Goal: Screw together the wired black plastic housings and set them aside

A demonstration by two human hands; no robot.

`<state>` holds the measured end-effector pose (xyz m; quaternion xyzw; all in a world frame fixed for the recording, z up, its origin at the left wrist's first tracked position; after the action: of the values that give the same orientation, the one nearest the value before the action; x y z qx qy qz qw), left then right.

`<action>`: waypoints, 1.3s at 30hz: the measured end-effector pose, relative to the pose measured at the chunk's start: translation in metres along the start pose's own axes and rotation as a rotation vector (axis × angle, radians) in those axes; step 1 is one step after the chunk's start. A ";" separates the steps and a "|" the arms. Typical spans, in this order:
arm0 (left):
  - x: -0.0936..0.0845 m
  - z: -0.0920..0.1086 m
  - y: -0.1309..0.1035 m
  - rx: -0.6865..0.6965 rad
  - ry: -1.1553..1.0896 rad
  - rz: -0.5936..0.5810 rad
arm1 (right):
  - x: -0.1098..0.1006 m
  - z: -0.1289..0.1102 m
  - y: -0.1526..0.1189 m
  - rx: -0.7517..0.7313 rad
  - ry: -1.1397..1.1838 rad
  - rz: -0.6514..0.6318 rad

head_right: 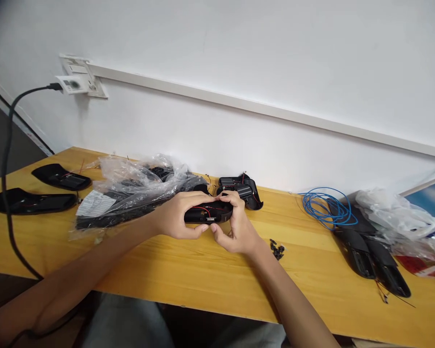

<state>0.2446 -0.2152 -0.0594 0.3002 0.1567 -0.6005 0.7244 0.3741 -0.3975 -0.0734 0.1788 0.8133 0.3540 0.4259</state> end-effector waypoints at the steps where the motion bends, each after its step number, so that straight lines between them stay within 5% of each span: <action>1: 0.000 -0.001 0.000 -0.008 -0.007 -0.001 | 0.000 0.000 0.000 0.002 0.004 -0.008; 7: -0.002 -0.002 0.005 -0.056 -0.060 -0.016 | -0.005 0.001 -0.003 0.011 0.017 -0.039; 12: -0.008 -0.004 0.012 -0.163 -0.176 -0.175 | -0.004 0.003 -0.006 0.171 0.079 -0.068; 22: -0.006 -0.015 0.015 -0.281 -0.343 -0.306 | 0.003 0.009 -0.007 0.300 0.164 -0.004; 31: -0.002 -0.003 0.012 -0.275 -0.192 -0.064 | 0.002 0.007 -0.006 0.212 0.079 -0.029; 39: 0.009 -0.003 0.007 -0.211 -0.153 0.030 | 0.002 0.004 -0.006 0.110 -0.021 0.031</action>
<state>0.2537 -0.2196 -0.0649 0.1781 0.1589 -0.5909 0.7706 0.3763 -0.3988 -0.0800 0.2183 0.8241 0.3132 0.4184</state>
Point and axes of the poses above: each hand's wrist, its own y-axis towards the middle knuckle, its own x-axis out of the palm, z = x × y, the point moved 2 cm from there along y, towards the middle knuckle, and after that the axes turned 14 degrees about -x, right-handed, at the moved point
